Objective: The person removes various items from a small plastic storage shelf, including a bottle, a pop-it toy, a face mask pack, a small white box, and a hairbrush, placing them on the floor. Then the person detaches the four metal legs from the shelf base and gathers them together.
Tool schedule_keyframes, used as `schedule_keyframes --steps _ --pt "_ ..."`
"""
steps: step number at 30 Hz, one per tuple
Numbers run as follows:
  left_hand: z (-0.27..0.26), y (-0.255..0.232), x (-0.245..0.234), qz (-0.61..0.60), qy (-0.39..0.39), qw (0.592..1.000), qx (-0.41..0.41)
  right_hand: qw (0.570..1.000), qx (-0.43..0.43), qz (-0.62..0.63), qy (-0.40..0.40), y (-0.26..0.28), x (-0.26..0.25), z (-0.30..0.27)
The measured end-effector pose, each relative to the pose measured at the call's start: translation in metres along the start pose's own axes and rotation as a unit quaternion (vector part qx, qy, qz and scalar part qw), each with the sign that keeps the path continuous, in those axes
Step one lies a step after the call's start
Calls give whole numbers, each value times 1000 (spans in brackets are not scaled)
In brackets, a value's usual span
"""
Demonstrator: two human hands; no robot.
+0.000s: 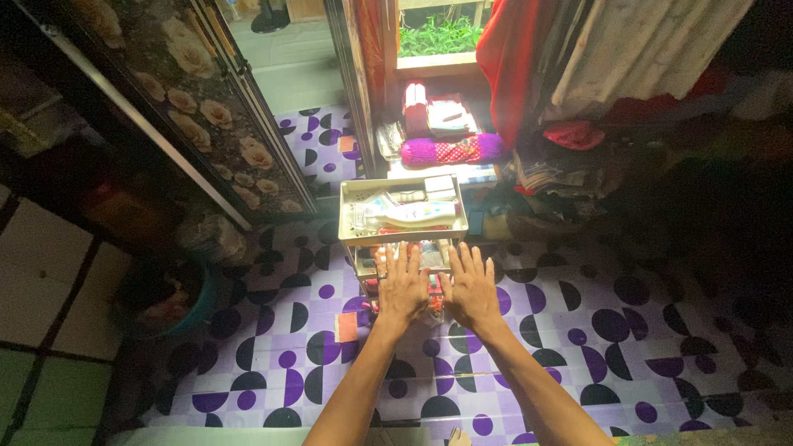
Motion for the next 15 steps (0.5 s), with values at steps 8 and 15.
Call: schedule_keyframes --steps 8,15 --pt "-4 -4 -7 -1 -26 1000 17 1000 -2 14 -10 4 -5 -3" --pt "-3 -2 -3 -8 -25 1000 14 1000 -4 14 -11 4 -4 -2"
Point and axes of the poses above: each hand's wrist, its own z-axis towards the middle knuckle, its own x-axis out of the palm, y = z × x, the point moved 3 cm from there along z, towards the middle knuckle, and after that the axes turned 9 degrees about y, right-handed, at the moved point
